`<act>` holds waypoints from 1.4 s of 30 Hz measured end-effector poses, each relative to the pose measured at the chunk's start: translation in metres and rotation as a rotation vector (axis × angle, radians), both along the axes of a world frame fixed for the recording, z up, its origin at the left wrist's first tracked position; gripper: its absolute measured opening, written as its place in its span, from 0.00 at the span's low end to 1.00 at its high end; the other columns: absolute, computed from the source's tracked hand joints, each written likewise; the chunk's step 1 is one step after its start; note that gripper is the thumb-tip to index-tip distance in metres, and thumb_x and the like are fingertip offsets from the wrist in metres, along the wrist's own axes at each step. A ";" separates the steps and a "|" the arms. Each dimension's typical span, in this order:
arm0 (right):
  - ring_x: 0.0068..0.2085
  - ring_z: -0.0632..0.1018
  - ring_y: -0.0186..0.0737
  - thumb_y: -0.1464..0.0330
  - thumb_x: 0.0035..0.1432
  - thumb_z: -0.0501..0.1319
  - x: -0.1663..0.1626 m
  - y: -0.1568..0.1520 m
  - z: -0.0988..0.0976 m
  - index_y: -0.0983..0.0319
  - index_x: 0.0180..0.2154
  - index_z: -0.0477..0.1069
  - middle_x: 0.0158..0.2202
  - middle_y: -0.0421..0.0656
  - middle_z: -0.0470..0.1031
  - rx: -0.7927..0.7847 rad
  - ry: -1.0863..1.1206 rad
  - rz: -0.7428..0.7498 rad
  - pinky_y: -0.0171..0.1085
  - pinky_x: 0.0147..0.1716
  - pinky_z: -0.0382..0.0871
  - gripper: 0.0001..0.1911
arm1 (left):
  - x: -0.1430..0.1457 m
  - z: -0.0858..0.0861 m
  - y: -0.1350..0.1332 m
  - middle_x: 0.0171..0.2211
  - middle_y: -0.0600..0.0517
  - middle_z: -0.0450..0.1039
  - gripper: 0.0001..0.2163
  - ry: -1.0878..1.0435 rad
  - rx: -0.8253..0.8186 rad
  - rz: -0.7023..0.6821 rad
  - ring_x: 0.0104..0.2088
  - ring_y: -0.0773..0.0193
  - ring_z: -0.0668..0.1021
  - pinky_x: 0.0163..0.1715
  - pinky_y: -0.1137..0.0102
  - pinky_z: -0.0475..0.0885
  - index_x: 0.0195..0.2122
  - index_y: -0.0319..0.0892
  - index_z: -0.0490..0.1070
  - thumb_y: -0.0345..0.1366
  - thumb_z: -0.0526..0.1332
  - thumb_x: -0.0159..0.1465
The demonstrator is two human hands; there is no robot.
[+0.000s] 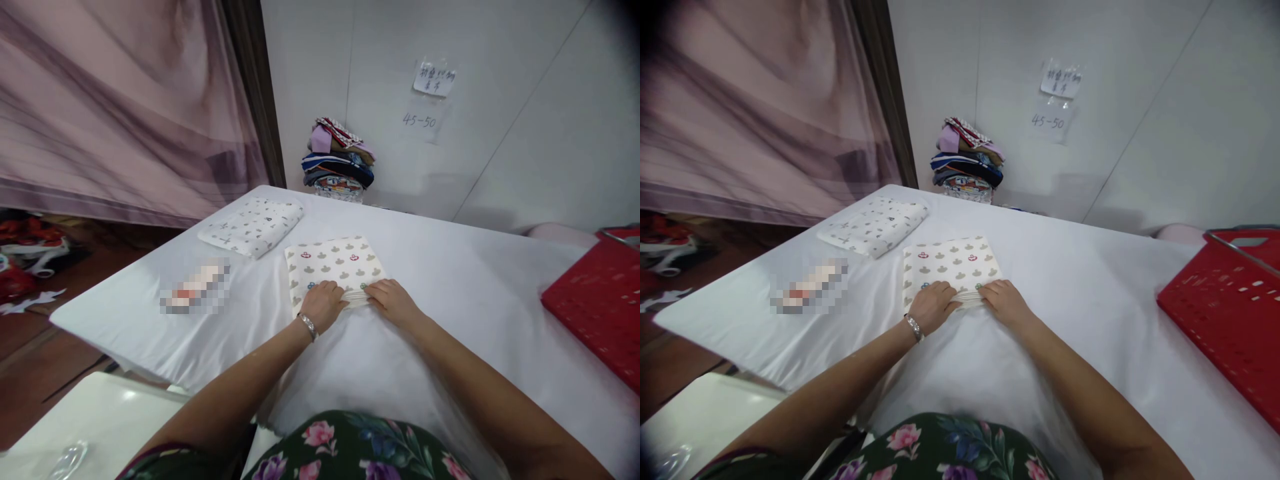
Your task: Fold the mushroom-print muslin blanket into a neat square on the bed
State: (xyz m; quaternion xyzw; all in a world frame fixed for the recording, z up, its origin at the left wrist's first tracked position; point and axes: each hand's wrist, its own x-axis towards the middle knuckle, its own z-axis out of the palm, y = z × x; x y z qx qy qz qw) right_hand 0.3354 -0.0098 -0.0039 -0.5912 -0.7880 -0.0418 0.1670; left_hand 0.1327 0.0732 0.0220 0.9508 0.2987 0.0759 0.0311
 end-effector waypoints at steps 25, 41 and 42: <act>0.40 0.71 0.41 0.68 0.61 0.50 0.000 0.002 -0.006 0.63 0.42 0.69 0.38 0.47 0.74 0.177 -0.001 -0.012 0.40 0.39 0.59 0.12 | 0.002 -0.004 0.001 0.37 0.49 0.67 0.10 -0.007 0.037 0.006 0.39 0.59 0.69 0.34 0.66 0.63 0.37 0.42 0.66 0.43 0.57 0.60; 0.42 0.70 0.42 0.69 0.60 0.52 0.000 -0.004 -0.010 0.63 0.45 0.67 0.41 0.47 0.73 0.124 0.009 0.009 0.42 0.42 0.59 0.12 | 0.002 -0.008 -0.003 0.35 0.48 0.67 0.09 0.017 0.131 -0.059 0.39 0.58 0.68 0.37 0.64 0.62 0.37 0.39 0.66 0.39 0.53 0.63; 0.43 0.70 0.43 0.68 0.60 0.52 -0.001 -0.005 -0.009 0.63 0.45 0.67 0.42 0.48 0.73 0.116 0.010 0.010 0.42 0.42 0.59 0.13 | 0.001 -0.008 -0.004 0.35 0.48 0.67 0.09 0.008 0.126 -0.058 0.39 0.58 0.68 0.37 0.64 0.62 0.36 0.39 0.66 0.40 0.54 0.63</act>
